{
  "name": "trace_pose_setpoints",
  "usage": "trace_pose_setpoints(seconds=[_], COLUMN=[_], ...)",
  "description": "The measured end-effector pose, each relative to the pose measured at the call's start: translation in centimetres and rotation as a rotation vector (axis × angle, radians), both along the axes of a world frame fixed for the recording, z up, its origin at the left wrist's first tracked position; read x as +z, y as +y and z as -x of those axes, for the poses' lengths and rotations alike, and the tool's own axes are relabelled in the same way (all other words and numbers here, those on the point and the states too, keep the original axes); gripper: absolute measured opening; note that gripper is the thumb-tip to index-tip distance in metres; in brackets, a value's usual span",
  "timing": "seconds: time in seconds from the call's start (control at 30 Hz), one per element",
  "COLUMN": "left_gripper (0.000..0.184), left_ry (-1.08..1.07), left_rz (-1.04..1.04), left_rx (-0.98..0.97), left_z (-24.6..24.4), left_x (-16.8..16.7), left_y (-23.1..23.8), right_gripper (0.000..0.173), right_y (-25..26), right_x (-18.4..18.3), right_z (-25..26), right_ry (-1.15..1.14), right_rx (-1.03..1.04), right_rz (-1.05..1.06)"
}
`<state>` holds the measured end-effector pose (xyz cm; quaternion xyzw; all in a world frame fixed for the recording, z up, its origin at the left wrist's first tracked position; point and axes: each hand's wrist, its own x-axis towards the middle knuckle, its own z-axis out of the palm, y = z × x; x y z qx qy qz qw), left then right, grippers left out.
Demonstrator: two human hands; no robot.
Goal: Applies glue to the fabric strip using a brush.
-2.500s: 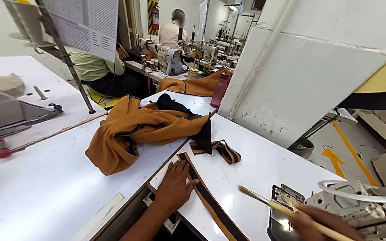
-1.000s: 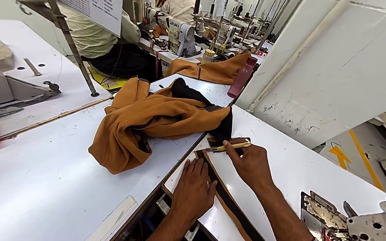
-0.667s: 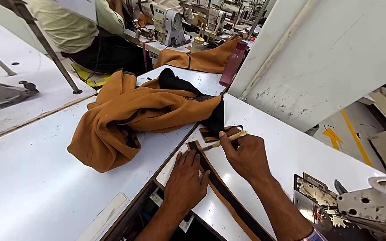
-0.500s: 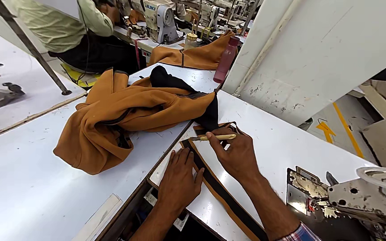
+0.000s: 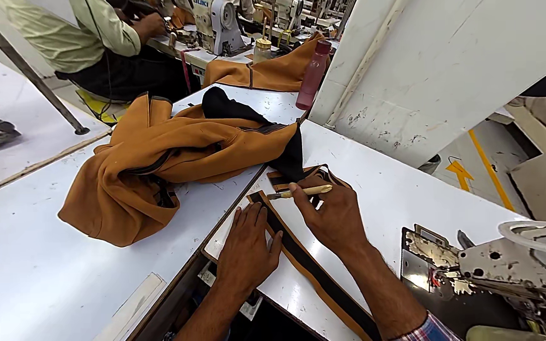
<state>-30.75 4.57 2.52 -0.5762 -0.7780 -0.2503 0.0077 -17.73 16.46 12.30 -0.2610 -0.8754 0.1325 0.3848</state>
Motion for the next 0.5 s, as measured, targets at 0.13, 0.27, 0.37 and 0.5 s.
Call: trace_pose_setpoints(seconds=[0.13,0.27,0.37,0.5], left_gripper=[0.067,0.067,0.067,0.066], left_ry=[-0.004,-0.011,-0.012,-0.030], left_rz=[-0.022,-0.013,-0.028,-0.013], left_rx=[-0.003,-0.015,-0.033,-0.038], left_z=[0.0,0.2,0.3,0.3], left_x=[-0.1,0.0,0.2,0.5], left_y=[0.0,-0.2,-0.2,-0.4], right_gripper=[0.024,0.022,0.021,0.024], right_y=[-0.6,-1.4,-1.7,-2.6], right_x=[-0.4,0.2,-0.3,0.6], right_z=[-0.8,-1.8,-2.5,-4.1], right_ry=[-0.048,-0.008,-0.035,-0.091], right_rx=[0.009,-0.015,0.041,-0.024], right_rz=[0.028,-0.015,0.038,0.028])
